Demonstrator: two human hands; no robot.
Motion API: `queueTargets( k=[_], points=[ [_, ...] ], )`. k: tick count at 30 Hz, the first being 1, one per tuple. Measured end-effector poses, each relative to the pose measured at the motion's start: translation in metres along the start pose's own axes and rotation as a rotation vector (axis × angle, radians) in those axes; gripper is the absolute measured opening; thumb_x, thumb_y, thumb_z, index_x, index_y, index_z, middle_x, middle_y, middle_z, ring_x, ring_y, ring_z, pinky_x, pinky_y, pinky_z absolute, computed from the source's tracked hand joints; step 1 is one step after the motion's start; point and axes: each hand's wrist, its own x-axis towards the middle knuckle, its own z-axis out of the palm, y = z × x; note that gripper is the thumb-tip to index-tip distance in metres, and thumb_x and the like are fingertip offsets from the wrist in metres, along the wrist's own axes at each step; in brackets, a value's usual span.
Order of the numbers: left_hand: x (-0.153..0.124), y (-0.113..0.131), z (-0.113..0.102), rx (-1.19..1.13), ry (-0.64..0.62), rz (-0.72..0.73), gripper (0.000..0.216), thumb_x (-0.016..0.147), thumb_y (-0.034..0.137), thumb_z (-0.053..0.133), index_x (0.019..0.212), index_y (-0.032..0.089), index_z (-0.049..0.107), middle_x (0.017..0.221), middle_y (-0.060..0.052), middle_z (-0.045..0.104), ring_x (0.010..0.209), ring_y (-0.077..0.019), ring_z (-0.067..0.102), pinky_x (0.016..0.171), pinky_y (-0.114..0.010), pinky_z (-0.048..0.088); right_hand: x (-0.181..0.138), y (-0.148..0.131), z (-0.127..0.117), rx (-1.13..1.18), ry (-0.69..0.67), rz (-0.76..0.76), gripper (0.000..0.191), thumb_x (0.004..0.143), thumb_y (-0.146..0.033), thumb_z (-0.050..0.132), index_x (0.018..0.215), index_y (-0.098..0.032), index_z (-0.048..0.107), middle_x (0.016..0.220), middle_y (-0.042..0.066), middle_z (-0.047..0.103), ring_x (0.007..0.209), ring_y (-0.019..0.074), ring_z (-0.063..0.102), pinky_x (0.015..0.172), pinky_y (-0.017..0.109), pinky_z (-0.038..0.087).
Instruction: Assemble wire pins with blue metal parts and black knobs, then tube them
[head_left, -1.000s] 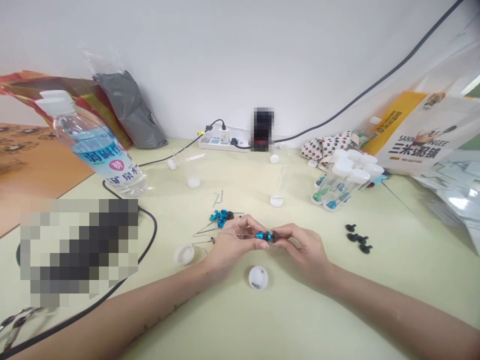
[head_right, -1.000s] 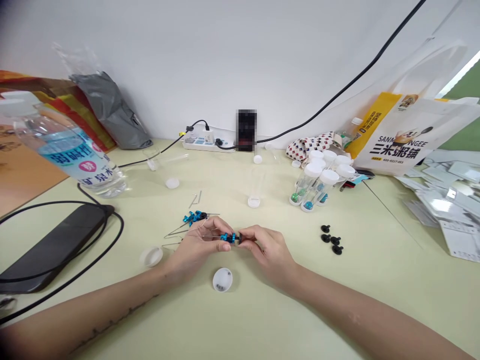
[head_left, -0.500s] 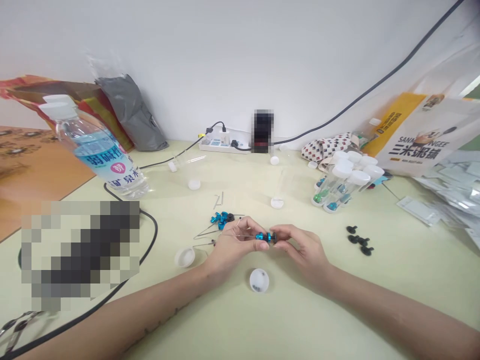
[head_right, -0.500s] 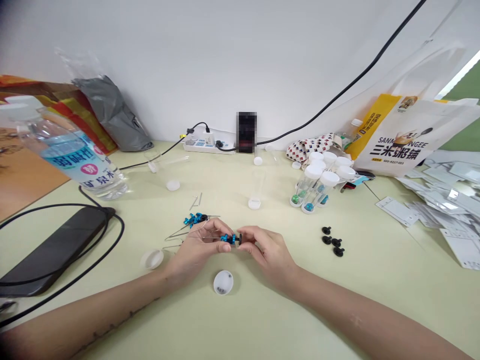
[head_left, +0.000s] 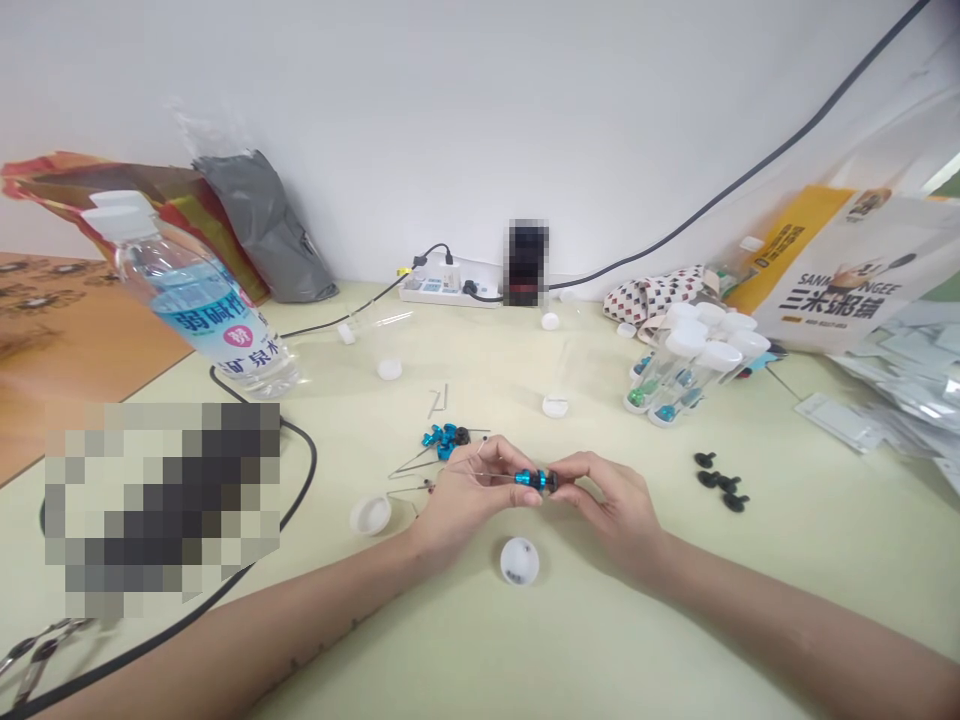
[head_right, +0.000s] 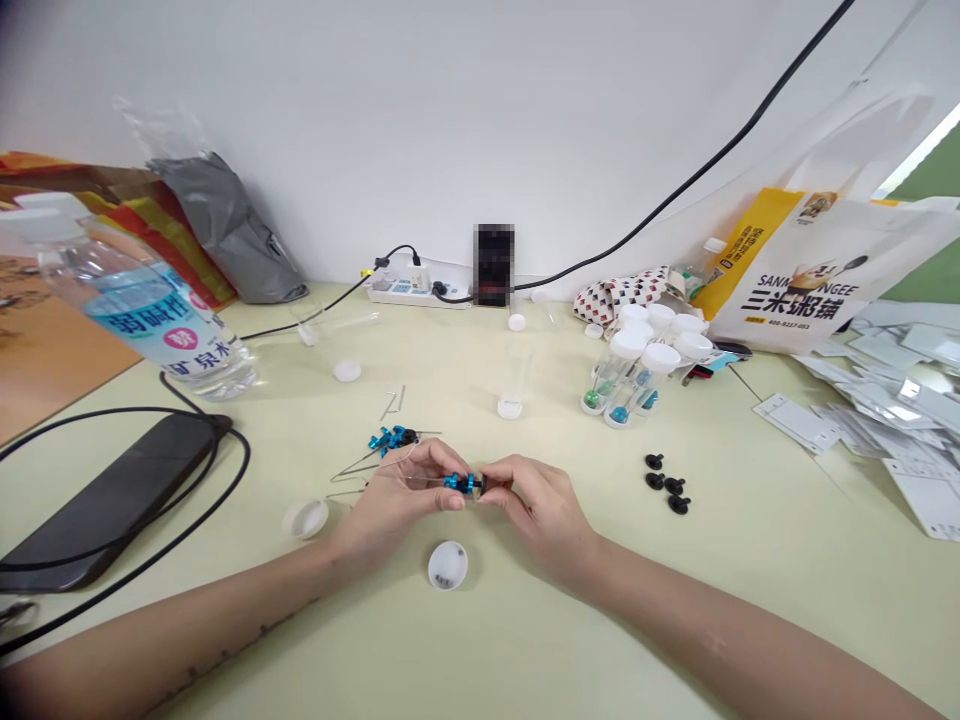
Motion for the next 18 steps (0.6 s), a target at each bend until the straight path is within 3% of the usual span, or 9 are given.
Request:
queueTargets(
  k=[10, 18],
  points=[
    [0.0003, -0.0008, -0.0003, 0.010, -0.011, -0.007, 0.021, 0.062, 0.015, 0.079, 0.074, 0.014, 0.062, 0.073, 0.000, 0.059, 0.073, -0.0118, 0.054, 0.069, -0.023, 0.044, 0.0000, 0.0006, -0.0010, -0.007, -0.043, -0.002, 0.011, 0.093, -0.026, 0.050, 0.092, -0.021, 0.060, 0.084, 0.002, 0.068, 0.069, 0.0118, 0.062, 0.061, 0.021, 0.048],
    [-0.0002, 0.0005, -0.0007, 0.024, 0.033, -0.029, 0.018, 0.065, 0.017, 0.077, 0.075, 0.016, 0.061, 0.078, -0.001, 0.062, 0.076, -0.0126, 0.055, 0.071, -0.024, 0.043, 0.0008, 0.0023, -0.0009, -0.048, -0.057, -0.001, 0.015, 0.093, -0.029, 0.050, 0.104, -0.021, 0.056, 0.087, 0.003, 0.067, 0.075, 0.0135, 0.063, 0.066, 0.023, 0.050]
  ],
)
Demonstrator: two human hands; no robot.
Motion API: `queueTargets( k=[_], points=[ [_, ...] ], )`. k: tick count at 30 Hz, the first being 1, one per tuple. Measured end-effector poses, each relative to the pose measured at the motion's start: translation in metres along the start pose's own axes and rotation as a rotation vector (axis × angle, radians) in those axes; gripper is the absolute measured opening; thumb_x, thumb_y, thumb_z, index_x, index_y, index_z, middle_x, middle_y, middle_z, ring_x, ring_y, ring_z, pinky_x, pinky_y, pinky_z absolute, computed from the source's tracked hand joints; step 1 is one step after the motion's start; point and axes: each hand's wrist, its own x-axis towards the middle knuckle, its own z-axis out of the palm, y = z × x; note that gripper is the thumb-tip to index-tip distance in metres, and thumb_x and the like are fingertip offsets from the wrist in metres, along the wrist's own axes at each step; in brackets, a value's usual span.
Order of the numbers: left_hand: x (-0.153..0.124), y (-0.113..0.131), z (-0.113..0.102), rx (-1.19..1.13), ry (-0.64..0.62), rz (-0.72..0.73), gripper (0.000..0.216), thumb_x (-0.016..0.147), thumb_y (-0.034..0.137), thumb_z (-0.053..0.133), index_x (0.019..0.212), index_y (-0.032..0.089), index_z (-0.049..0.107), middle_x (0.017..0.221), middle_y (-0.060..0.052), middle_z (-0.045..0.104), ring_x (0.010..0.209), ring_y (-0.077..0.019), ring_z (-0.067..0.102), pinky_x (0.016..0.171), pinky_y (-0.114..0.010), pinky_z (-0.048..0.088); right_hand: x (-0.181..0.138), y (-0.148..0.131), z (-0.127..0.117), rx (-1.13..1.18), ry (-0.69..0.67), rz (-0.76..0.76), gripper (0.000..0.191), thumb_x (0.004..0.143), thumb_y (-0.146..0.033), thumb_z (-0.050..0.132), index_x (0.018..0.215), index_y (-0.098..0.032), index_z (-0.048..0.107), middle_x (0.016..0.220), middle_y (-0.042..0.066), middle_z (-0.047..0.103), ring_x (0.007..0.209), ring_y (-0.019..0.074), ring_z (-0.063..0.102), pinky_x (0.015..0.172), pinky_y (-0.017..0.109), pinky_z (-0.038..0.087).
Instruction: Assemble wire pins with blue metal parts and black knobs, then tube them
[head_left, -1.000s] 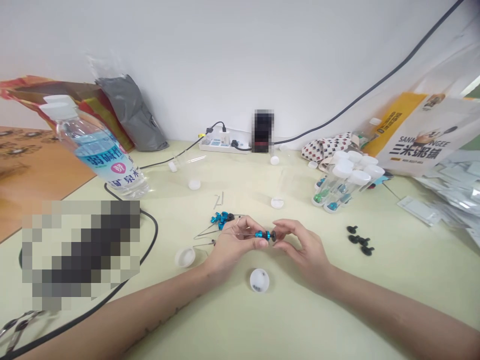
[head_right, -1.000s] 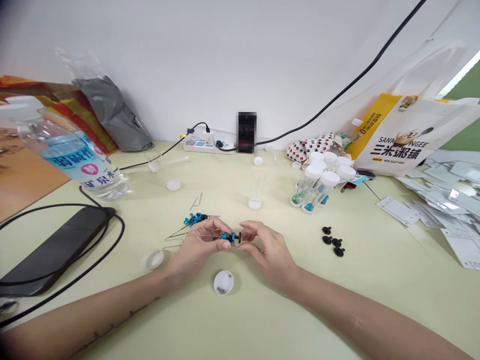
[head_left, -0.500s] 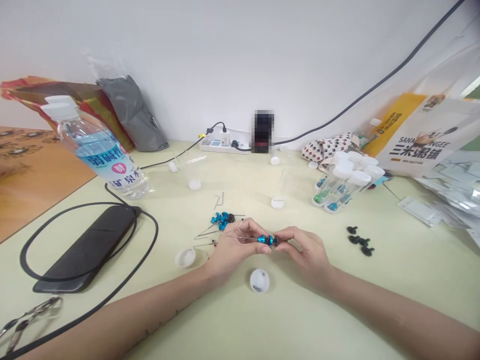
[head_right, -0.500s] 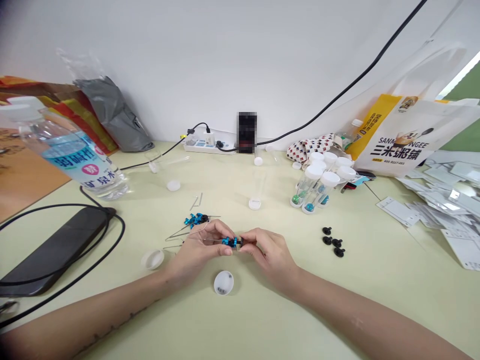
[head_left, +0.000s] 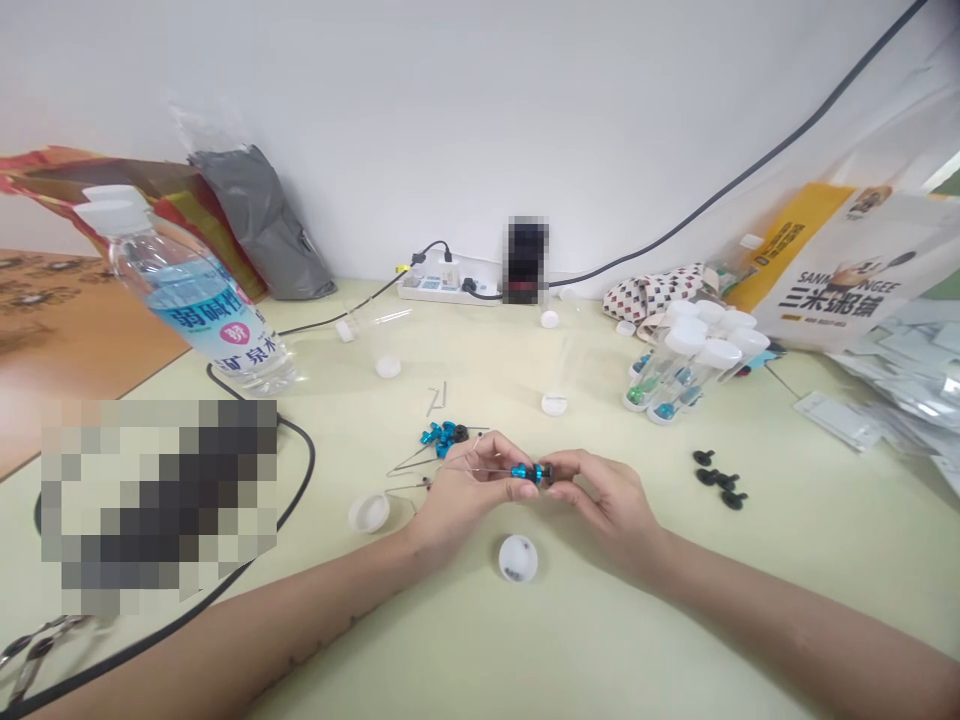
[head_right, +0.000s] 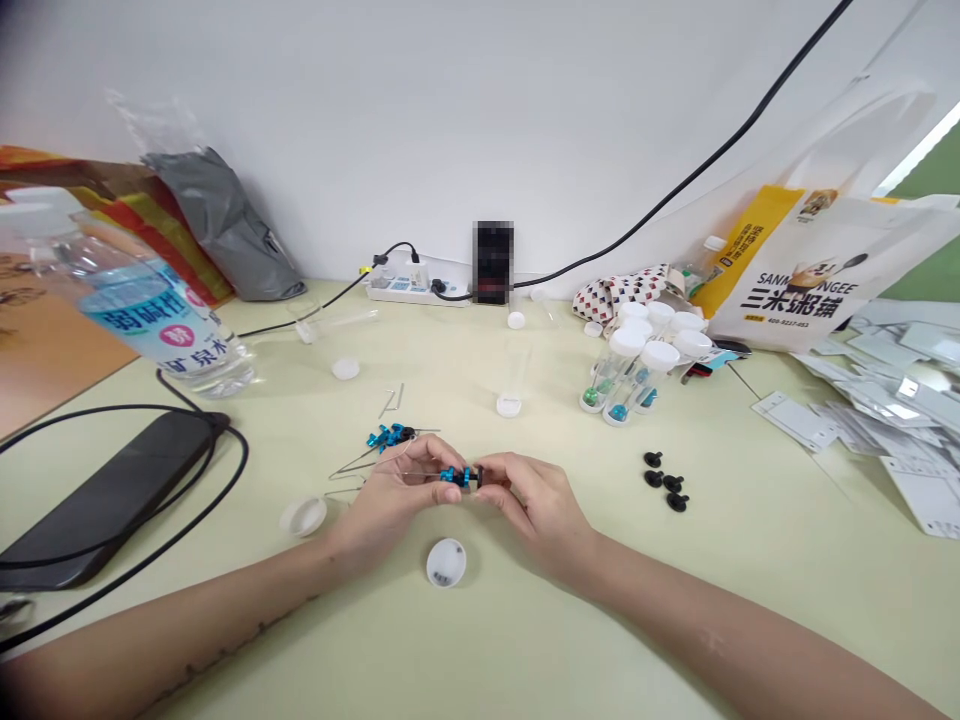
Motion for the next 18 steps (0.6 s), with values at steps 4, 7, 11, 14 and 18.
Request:
queueTargets(
  k=[4, 7, 11, 14, 18],
  points=[
    [0.0017, -0.0015, -0.0017, -0.009, 0.045, 0.022, 0.018, 0.065, 0.019, 0.076, 0.076, 0.016, 0.062, 0.079, -0.001, 0.061, 0.078, -0.0136, 0.055, 0.072, -0.024, 0.043, 0.0005, -0.0006, 0.0007, -0.005, 0.023, 0.009, 0.022, 0.092, -0.029, 0.051, 0.113, -0.022, 0.050, 0.090, 0.004, 0.065, 0.077, 0.0141, 0.062, 0.072, 0.026, 0.052],
    [0.0018, -0.0020, -0.0018, -0.013, 0.034, 0.026, 0.017, 0.067, 0.018, 0.075, 0.077, 0.017, 0.062, 0.080, -0.001, 0.062, 0.080, -0.0139, 0.056, 0.075, -0.025, 0.043, 0.0008, -0.0019, 0.0011, -0.017, 0.034, 0.010, 0.015, 0.092, -0.027, 0.050, 0.106, -0.022, 0.053, 0.091, 0.004, 0.064, 0.076, 0.0141, 0.062, 0.071, 0.026, 0.052],
    [0.0009, -0.0008, -0.0008, -0.012, -0.001, 0.011, 0.018, 0.067, 0.016, 0.076, 0.076, 0.016, 0.061, 0.079, -0.001, 0.063, 0.078, -0.0127, 0.056, 0.074, -0.024, 0.044, 0.0005, -0.0031, 0.0009, -0.009, 0.045, -0.017, 0.012, 0.091, -0.023, 0.051, 0.102, -0.022, 0.055, 0.088, 0.003, 0.064, 0.075, 0.0128, 0.061, 0.070, 0.024, 0.051],
    [0.0005, 0.0003, -0.0004, -0.016, -0.016, 0.030, 0.017, 0.067, 0.015, 0.076, 0.076, 0.015, 0.060, 0.079, -0.001, 0.063, 0.078, -0.0122, 0.056, 0.073, -0.023, 0.044, 0.0005, -0.0033, 0.0003, 0.009, 0.050, -0.035, 0.012, 0.091, -0.021, 0.052, 0.102, -0.022, 0.055, 0.088, 0.002, 0.065, 0.075, 0.0124, 0.061, 0.069, 0.023, 0.051],
    [0.0004, 0.0003, -0.0008, -0.002, -0.027, 0.043, 0.017, 0.068, 0.015, 0.076, 0.075, 0.015, 0.060, 0.078, 0.000, 0.062, 0.077, -0.0113, 0.056, 0.072, -0.022, 0.043, 0.0011, -0.0033, -0.0001, 0.026, 0.056, -0.042, 0.012, 0.090, -0.020, 0.053, 0.102, -0.023, 0.056, 0.088, 0.002, 0.066, 0.076, 0.0120, 0.063, 0.067, 0.022, 0.050]
  ],
)
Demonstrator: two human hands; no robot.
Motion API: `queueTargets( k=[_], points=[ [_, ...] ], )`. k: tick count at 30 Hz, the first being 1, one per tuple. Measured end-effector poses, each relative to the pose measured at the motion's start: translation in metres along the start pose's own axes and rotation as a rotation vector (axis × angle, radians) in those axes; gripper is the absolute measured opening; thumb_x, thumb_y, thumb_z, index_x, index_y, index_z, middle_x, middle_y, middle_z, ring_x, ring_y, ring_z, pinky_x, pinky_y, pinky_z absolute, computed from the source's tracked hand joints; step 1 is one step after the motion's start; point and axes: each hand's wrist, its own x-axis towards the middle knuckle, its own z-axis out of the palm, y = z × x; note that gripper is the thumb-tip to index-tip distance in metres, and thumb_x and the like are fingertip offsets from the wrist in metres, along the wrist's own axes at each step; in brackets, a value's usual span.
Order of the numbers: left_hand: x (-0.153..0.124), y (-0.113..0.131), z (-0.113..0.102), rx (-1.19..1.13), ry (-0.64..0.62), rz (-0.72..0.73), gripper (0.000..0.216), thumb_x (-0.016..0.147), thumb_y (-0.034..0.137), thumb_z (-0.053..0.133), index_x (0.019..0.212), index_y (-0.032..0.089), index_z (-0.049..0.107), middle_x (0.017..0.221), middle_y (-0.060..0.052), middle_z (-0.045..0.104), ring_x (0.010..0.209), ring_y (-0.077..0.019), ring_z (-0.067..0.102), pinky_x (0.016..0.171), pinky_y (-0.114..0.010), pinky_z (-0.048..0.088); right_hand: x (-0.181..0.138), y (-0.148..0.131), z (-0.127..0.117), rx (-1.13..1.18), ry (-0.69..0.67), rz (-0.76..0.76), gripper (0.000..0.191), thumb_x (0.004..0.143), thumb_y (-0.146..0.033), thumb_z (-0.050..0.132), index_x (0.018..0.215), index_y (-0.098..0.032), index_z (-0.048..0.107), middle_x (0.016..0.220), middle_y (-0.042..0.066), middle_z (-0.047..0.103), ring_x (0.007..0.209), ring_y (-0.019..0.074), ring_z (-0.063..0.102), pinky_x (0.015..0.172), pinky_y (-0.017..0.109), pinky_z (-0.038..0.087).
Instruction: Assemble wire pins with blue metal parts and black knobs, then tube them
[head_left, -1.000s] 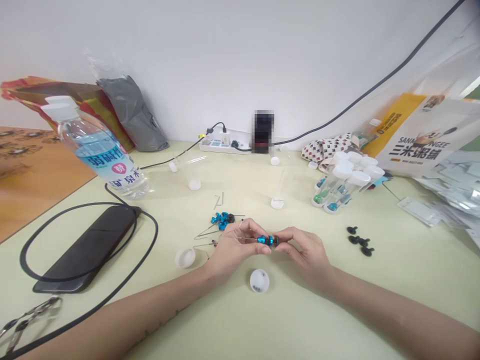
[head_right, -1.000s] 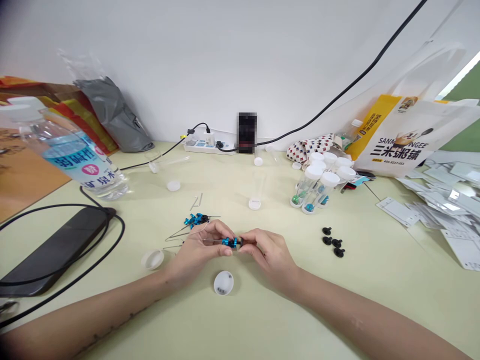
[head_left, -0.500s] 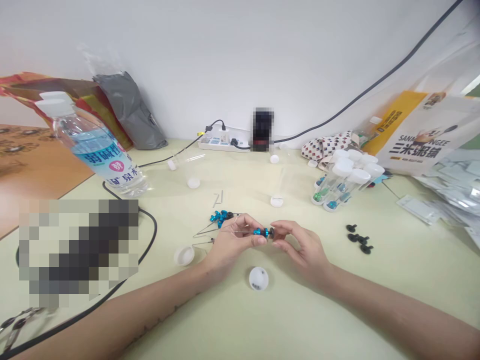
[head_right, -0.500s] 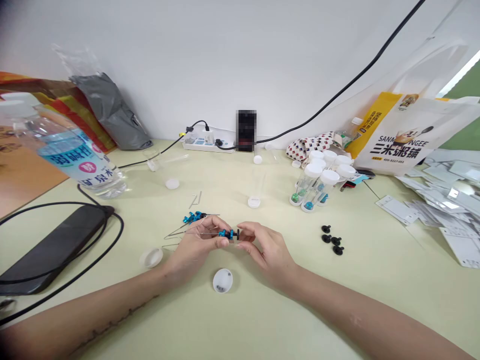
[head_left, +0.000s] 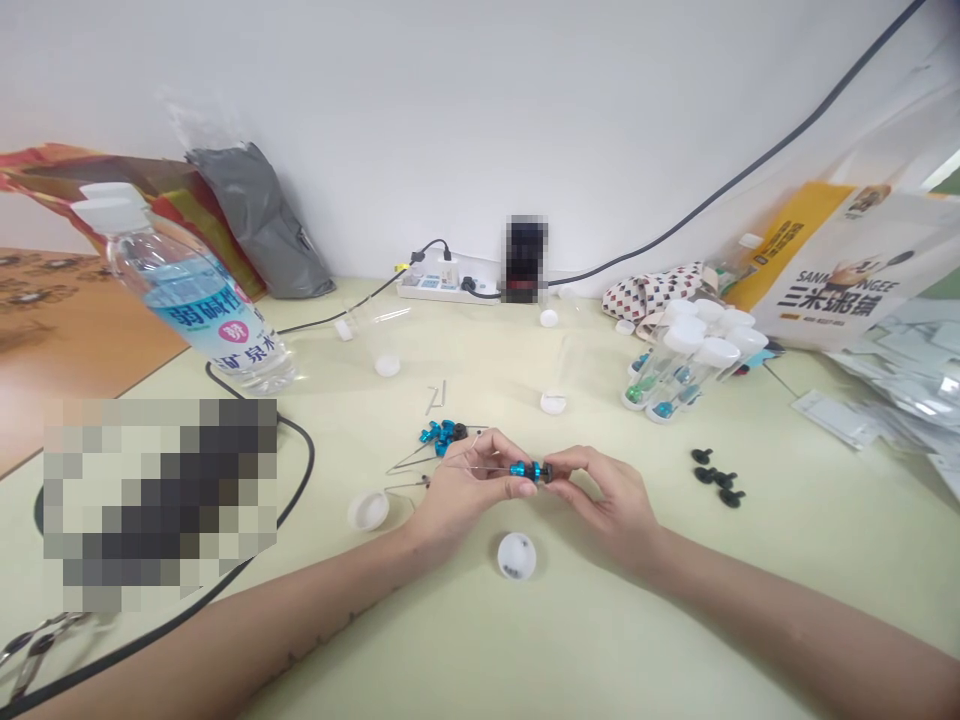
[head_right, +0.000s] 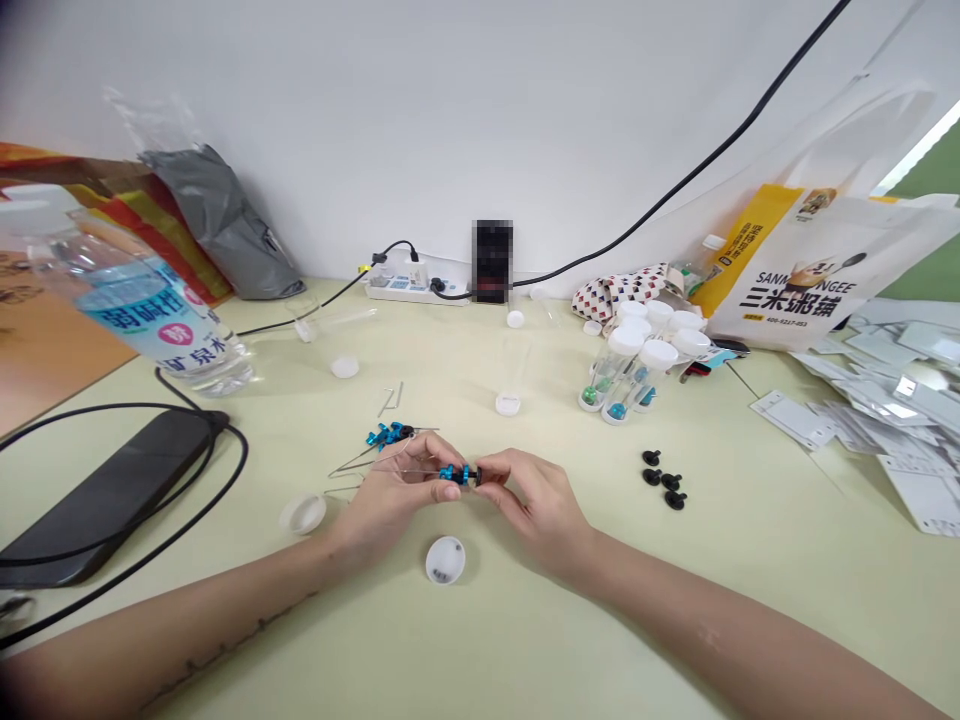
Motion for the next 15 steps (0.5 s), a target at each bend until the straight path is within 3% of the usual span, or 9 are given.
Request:
queueTargets(
  k=[15],
  points=[
    [0.0008, 0.0003, 0.0022, 0.002, -0.014, -0.002, 0.020, 0.064, 0.015, 0.079, 0.075, 0.013, 0.062, 0.077, 0.000, 0.062, 0.076, -0.0115, 0.058, 0.072, -0.023, 0.046, -0.0012, 0.0010, -0.0002, 0.005, 0.031, -0.037, 0.011, 0.089, -0.018, 0.055, 0.098, -0.021, 0.060, 0.085, 0.002, 0.068, 0.072, 0.0123, 0.064, 0.062, 0.021, 0.051]
  ],
)
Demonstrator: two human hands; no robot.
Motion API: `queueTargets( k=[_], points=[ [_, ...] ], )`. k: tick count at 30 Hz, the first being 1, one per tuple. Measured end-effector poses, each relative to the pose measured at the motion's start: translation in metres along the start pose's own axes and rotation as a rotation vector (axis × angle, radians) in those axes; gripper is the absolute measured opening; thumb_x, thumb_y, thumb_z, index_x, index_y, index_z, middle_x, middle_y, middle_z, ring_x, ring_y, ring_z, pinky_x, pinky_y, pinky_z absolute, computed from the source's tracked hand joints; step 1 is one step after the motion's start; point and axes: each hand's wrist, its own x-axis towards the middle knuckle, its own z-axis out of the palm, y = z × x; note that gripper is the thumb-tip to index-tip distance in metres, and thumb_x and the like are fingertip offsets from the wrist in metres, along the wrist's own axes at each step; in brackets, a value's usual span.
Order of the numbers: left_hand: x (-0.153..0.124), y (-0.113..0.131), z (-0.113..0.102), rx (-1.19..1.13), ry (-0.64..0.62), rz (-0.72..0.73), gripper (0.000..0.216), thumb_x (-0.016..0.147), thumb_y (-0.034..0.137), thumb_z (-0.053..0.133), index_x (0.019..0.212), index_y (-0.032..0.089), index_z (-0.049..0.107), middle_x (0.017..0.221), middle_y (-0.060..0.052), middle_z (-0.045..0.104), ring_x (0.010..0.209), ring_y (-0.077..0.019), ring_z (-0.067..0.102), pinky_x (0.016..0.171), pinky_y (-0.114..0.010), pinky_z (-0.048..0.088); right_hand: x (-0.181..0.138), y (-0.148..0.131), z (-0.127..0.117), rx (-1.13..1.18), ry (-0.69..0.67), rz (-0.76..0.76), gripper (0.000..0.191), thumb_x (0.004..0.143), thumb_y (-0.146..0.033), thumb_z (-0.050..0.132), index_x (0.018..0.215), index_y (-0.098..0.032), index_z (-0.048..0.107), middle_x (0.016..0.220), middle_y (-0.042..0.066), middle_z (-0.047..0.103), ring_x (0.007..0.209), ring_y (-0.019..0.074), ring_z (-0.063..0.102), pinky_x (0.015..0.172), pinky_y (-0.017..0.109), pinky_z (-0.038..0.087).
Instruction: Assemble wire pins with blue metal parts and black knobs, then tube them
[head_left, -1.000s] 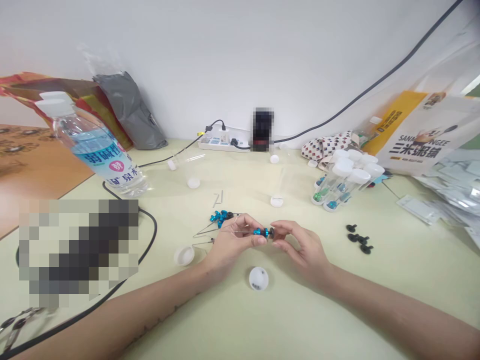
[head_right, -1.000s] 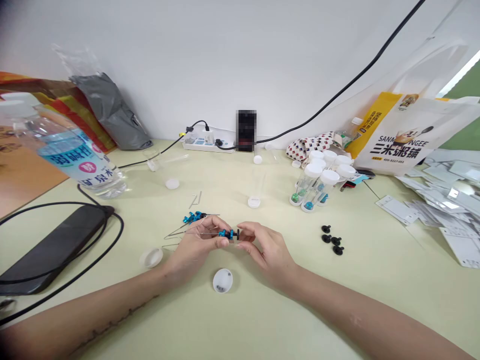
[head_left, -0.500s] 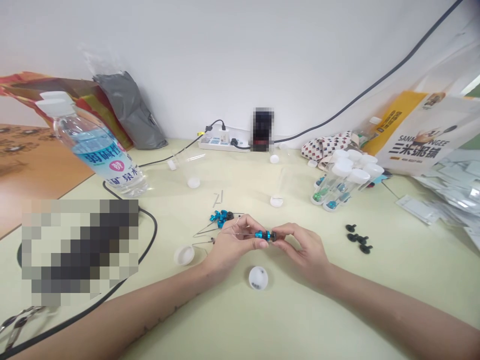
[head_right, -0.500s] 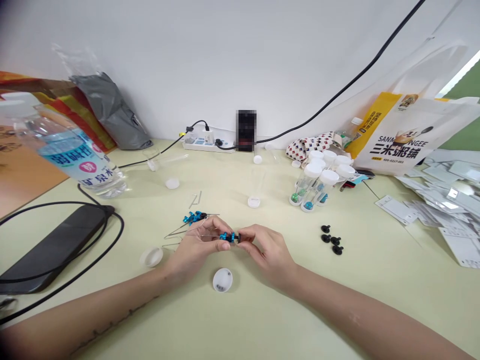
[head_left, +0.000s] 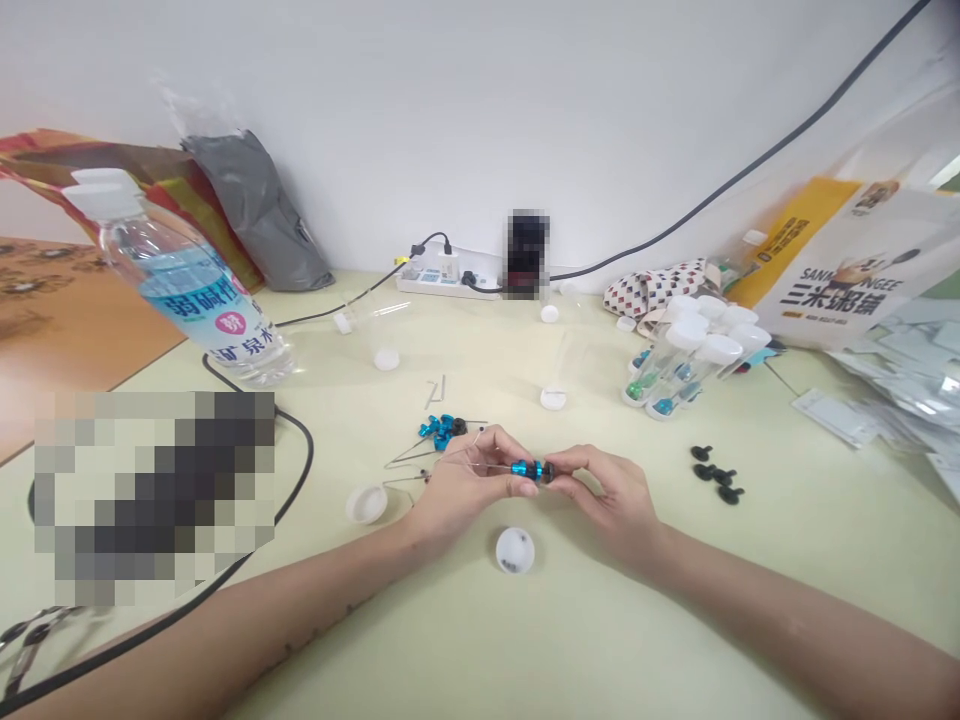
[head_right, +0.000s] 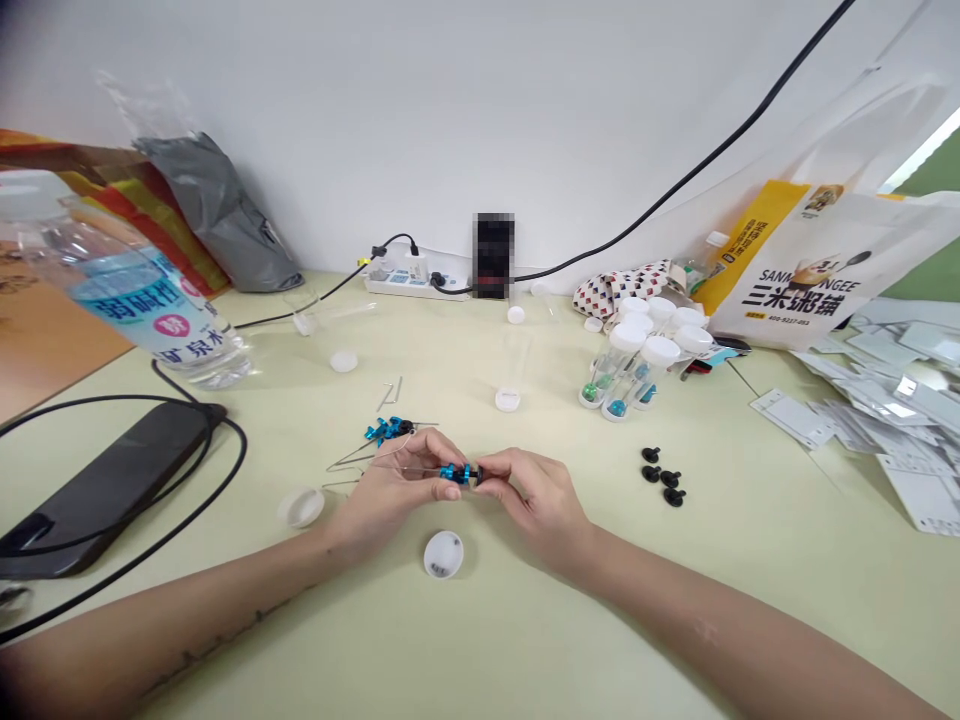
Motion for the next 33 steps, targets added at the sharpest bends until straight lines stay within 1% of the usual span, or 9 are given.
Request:
queueTargets(
  k=[5, 12, 18, 24, 27, 30, 33],
  points=[
    [-0.0006, 0.0000, 0.0003, 0.000, -0.005, 0.002, 0.020, 0.064, 0.014, 0.078, 0.075, 0.013, 0.062, 0.078, -0.001, 0.063, 0.076, -0.0125, 0.059, 0.072, -0.024, 0.047, 0.0001, -0.0001, -0.0005, 0.013, 0.003, -0.016, 0.012, 0.089, -0.017, 0.056, 0.099, -0.021, 0.060, 0.084, 0.001, 0.068, 0.071, 0.0109, 0.064, 0.062, 0.020, 0.051],
    [-0.0017, 0.0031, 0.0009, 0.004, -0.004, -0.009, 0.021, 0.063, 0.016, 0.079, 0.075, 0.013, 0.062, 0.079, -0.002, 0.064, 0.076, -0.0127, 0.059, 0.073, -0.024, 0.048, 0.0003, 0.0005, -0.0011, 0.017, -0.014, -0.008, 0.009, 0.090, -0.020, 0.055, 0.096, -0.020, 0.061, 0.083, 0.002, 0.068, 0.069, 0.0112, 0.063, 0.061, 0.020, 0.050],
    [-0.0024, 0.0027, 0.0013, 0.019, -0.007, -0.009, 0.021, 0.063, 0.016, 0.079, 0.076, 0.013, 0.063, 0.079, -0.002, 0.064, 0.076, -0.0132, 0.060, 0.073, -0.025, 0.048, -0.0005, 0.0014, -0.0016, 0.010, -0.034, 0.003, 0.008, 0.090, -0.020, 0.054, 0.096, -0.020, 0.061, 0.083, 0.001, 0.068, 0.070, 0.0096, 0.062, 0.061, 0.018, 0.048],
    [-0.0020, 0.0020, 0.0009, 0.014, 0.000, -0.009, 0.020, 0.064, 0.015, 0.079, 0.075, 0.013, 0.063, 0.076, 0.000, 0.062, 0.075, -0.0115, 0.057, 0.071, -0.022, 0.046, -0.0008, 0.0024, -0.0021, 0.005, -0.061, 0.036, 0.010, 0.092, -0.024, 0.052, 0.097, -0.020, 0.060, 0.087, 0.002, 0.069, 0.072, 0.0109, 0.064, 0.062, 0.020, 0.049],
    [-0.0015, 0.0012, 0.0007, -0.010, 0.020, 0.001, 0.018, 0.065, 0.014, 0.078, 0.075, 0.014, 0.063, 0.076, 0.001, 0.062, 0.074, -0.0100, 0.056, 0.070, -0.020, 0.045, -0.0005, 0.0025, -0.0019, -0.007, -0.074, 0.041, 0.013, 0.092, -0.026, 0.052, 0.102, -0.021, 0.059, 0.087, 0.002, 0.068, 0.073, 0.0113, 0.064, 0.064, 0.020, 0.050],
    [-0.0009, 0.0005, 0.0004, -0.033, 0.041, 0.014, 0.017, 0.066, 0.014, 0.077, 0.076, 0.015, 0.063, 0.080, 0.000, 0.063, 0.077, -0.0099, 0.057, 0.070, -0.020, 0.046, -0.0006, 0.0019, -0.0012, -0.032, -0.050, 0.031, 0.020, 0.092, -0.026, 0.052, 0.111, -0.022, 0.055, 0.083, 0.001, 0.067, 0.073, 0.0114, 0.064, 0.068, 0.021, 0.051],
    [-0.0005, 0.0001, 0.0003, -0.050, 0.056, 0.013, 0.017, 0.065, 0.013, 0.077, 0.075, 0.015, 0.063, 0.078, 0.001, 0.064, 0.076, -0.0093, 0.057, 0.070, -0.019, 0.046, -0.0006, 0.0007, -0.0002, -0.065, -0.017, 0.042, 0.017, 0.091, -0.024, 0.052, 0.108, -0.022, 0.055, 0.085, 0.002, 0.068, 0.075, 0.0120, 0.065, 0.067, 0.021, 0.052]
  ],
)
